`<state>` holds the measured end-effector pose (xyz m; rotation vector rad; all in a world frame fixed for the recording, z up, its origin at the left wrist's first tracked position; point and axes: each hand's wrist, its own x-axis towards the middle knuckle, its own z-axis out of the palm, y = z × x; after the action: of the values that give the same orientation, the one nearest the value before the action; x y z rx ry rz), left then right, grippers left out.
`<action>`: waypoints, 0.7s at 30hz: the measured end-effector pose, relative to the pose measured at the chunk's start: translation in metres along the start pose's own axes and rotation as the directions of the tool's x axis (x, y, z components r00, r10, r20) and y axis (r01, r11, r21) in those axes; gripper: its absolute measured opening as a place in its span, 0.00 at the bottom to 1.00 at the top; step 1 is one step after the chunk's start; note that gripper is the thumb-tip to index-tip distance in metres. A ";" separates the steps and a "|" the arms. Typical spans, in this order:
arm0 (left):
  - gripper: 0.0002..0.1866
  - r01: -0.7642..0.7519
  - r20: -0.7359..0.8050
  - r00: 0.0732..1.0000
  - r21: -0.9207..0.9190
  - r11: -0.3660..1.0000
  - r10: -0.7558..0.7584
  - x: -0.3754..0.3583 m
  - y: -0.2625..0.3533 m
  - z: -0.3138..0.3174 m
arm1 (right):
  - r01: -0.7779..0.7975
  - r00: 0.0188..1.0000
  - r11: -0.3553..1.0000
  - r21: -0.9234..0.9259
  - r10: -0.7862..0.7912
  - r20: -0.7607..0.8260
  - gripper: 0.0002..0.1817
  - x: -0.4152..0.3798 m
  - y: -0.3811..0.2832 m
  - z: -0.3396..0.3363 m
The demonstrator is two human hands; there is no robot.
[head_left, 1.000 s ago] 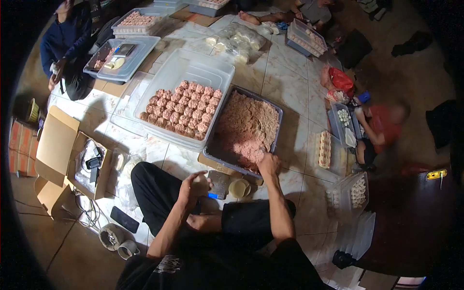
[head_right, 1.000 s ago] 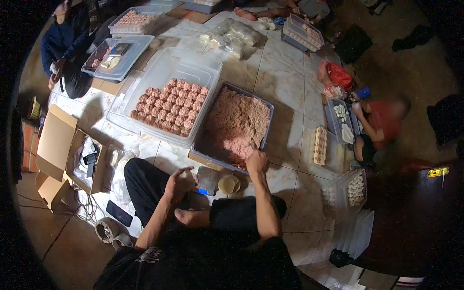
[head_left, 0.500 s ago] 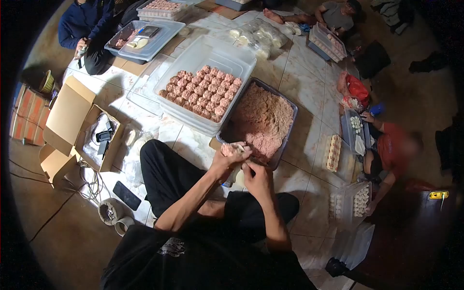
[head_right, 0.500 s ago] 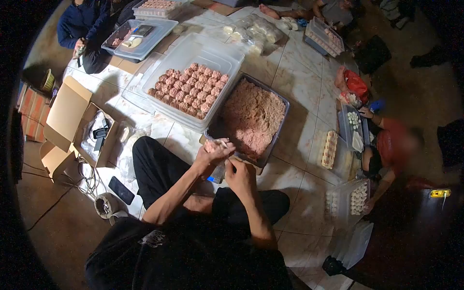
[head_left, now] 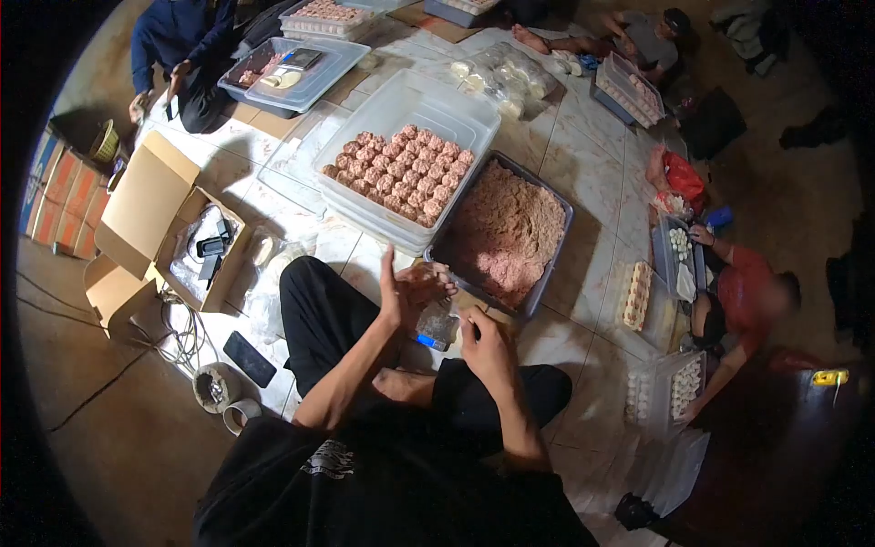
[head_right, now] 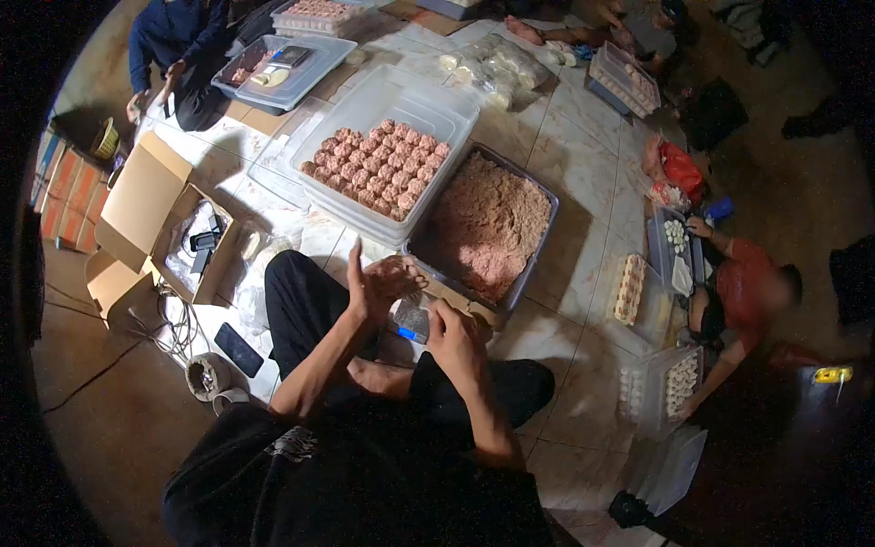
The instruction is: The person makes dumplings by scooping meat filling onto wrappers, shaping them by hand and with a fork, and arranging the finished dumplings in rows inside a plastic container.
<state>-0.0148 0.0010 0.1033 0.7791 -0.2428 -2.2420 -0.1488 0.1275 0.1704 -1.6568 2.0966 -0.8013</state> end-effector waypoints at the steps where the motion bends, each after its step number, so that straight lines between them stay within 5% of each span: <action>1: 0.51 -0.026 0.024 0.999 0.015 1.000 0.025 0.002 0.002 0.001 | 0.053 0.998 0.998 -0.044 -0.055 -0.028 0.06 -0.001 0.000 -0.010; 4: 0.57 -0.051 0.086 0.995 0.099 0.994 0.043 -0.002 0.004 -0.008 | 0.051 0.998 0.998 0.045 -0.050 -0.024 0.06 0.001 -0.021 -0.018; 5: 0.57 -0.058 0.217 0.976 0.159 0.986 0.022 0.001 -0.003 -0.009 | 0.024 1.000 0.999 0.030 -0.025 0.018 0.07 0.004 -0.022 -0.014; 6: 0.56 -0.036 -0.034 0.998 0.254 0.967 0.046 -0.002 -0.014 0.006 | -0.001 0.998 1.000 0.015 0.001 0.056 0.08 0.007 -0.021 -0.011; 11: 0.52 -0.093 -0.038 0.986 0.677 0.730 0.161 0.014 -0.026 -0.019 | -0.005 1.000 0.991 0.132 0.008 -0.016 0.09 0.006 -0.015 -0.012; 15: 0.51 -0.218 0.028 0.953 0.754 0.620 0.301 0.012 -0.028 -0.009 | -0.039 0.996 0.998 0.058 0.034 0.078 0.08 -0.001 -0.008 -0.014; 19: 0.52 -0.178 0.047 0.941 0.912 0.370 0.336 0.007 -0.020 0.001 | 0.007 1.000 0.985 0.174 -0.002 -0.028 0.07 0.002 -0.007 -0.016; 21: 0.53 -0.137 0.042 0.976 0.880 0.454 0.213 0.006 -0.013 -0.003 | 0.040 0.997 0.974 0.223 -0.023 -0.075 0.04 0.005 -0.010 -0.016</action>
<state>-0.0237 0.0067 0.0928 1.2794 -1.4830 -1.7579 -0.1516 0.1245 0.1893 -1.5648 1.9473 -1.0797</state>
